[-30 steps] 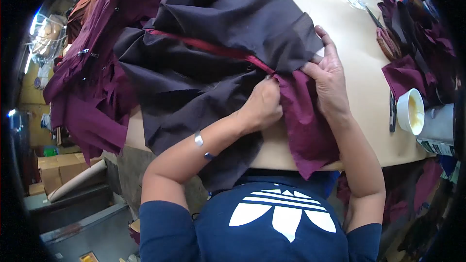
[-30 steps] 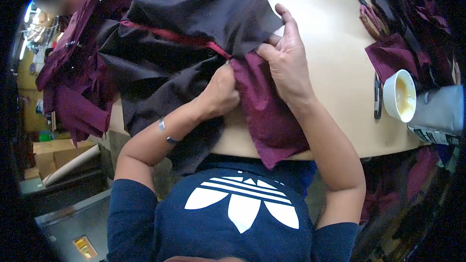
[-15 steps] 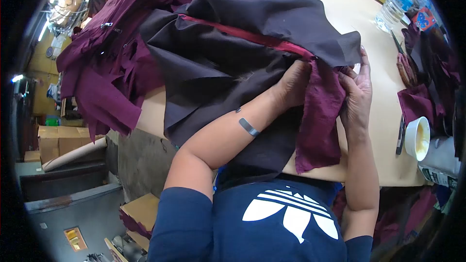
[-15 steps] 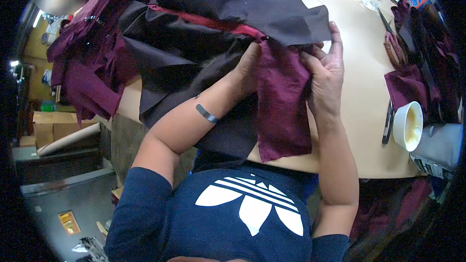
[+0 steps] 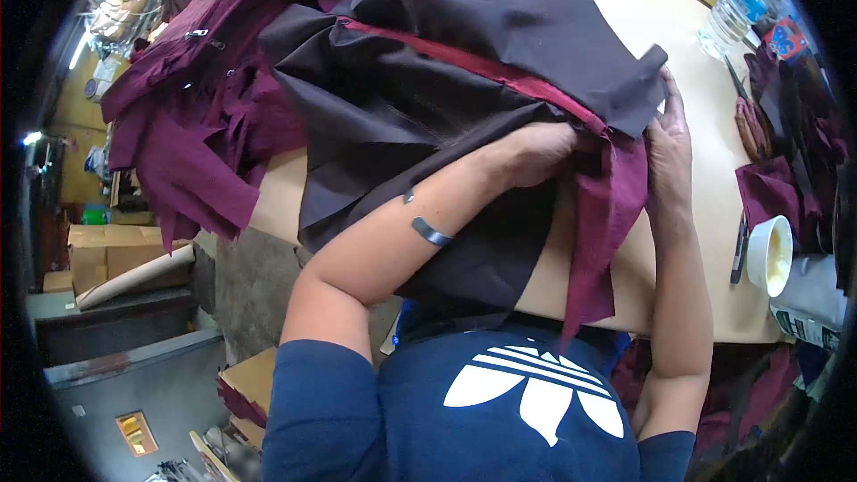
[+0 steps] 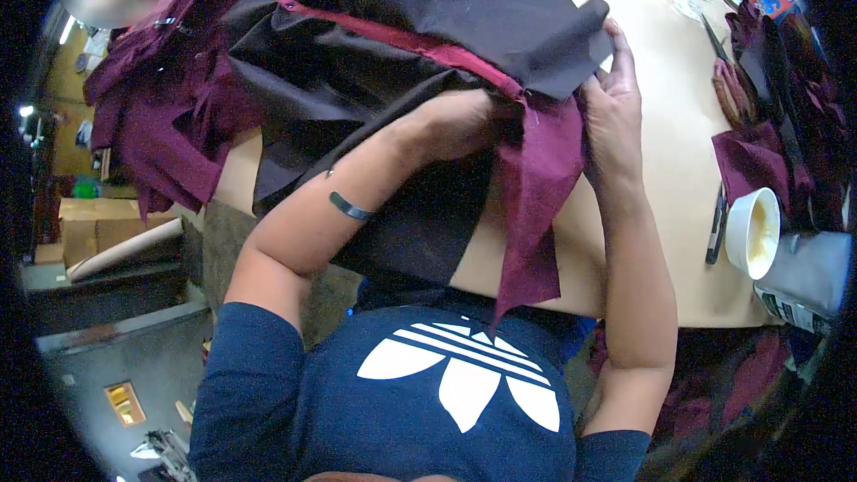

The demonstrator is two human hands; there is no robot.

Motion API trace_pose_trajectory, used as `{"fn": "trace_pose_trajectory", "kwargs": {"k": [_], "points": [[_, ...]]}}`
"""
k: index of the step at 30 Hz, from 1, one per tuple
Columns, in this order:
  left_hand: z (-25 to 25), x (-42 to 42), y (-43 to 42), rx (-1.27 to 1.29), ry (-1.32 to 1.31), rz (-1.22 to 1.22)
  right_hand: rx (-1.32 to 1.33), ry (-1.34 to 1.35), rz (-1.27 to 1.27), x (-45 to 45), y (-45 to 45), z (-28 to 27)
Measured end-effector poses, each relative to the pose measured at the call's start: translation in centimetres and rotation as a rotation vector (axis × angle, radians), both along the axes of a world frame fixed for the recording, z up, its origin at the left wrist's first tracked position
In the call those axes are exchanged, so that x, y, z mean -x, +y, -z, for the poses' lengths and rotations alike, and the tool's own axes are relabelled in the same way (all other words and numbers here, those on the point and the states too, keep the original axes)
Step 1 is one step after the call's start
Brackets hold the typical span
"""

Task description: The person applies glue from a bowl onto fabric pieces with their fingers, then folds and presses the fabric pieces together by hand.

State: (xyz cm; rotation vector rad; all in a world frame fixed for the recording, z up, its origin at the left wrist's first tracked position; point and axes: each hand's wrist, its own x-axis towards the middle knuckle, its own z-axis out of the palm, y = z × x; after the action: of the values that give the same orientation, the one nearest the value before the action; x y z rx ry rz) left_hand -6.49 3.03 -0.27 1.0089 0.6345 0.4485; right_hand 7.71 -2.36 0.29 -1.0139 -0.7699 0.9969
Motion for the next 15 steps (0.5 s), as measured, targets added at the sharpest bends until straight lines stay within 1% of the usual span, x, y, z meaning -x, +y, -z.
{"fn": "trace_pose_trajectory", "kwargs": {"k": [2, 3, 6, 8, 9, 10, 12, 13, 14, 15], "points": [[0.3, 1.1, 0.8, -0.393, 0.166, 0.016, 0.052, -0.161, 0.065, -1.1, 0.1, -0.1], [0.6, 1.8, 1.5, -0.592, 0.24, 0.03, 0.003, -0.386, 0.154, -2.4, 0.5, 1.1], [1.2, 2.7, 3.5, -1.201, 0.421, 0.066, 0.171, -0.889, 0.268, -4.3, 0.6, 1.4], [0.3, 2.1, 4.3, -1.417, 0.533, 0.065, 0.211, -1.293, 0.416, -4.5, 1.7, 2.4], [2.0, 1.9, 5.9, -1.386, 0.499, 0.072, 0.41, -1.315, 0.383, -4.3, 2.1, 2.0], [1.1, 0.8, 5.2, -1.403, 0.639, -0.047, 0.333, -1.404, 0.498, -5.3, 3.1, 3.7], [0.4, 0.0, 7.3, -1.568, 0.682, 0.0, 0.448, -1.471, 0.549, -5.4, 4.2, 3.9], [0.3, -0.5, 8.3, -1.431, 0.476, 0.047, 0.41, -1.499, 0.549, -5.6, 4.4, 4.2], [0.2, -0.3, 8.6, -1.45, 0.588, 0.105, 0.373, -1.526, 0.549, -5.9, 4.5, 4.6], [0.1, 0.2, 8.6, -1.248, 0.571, 0.124, 0.335, -1.553, 0.548, -6.0, 4.5, 4.8]]}}
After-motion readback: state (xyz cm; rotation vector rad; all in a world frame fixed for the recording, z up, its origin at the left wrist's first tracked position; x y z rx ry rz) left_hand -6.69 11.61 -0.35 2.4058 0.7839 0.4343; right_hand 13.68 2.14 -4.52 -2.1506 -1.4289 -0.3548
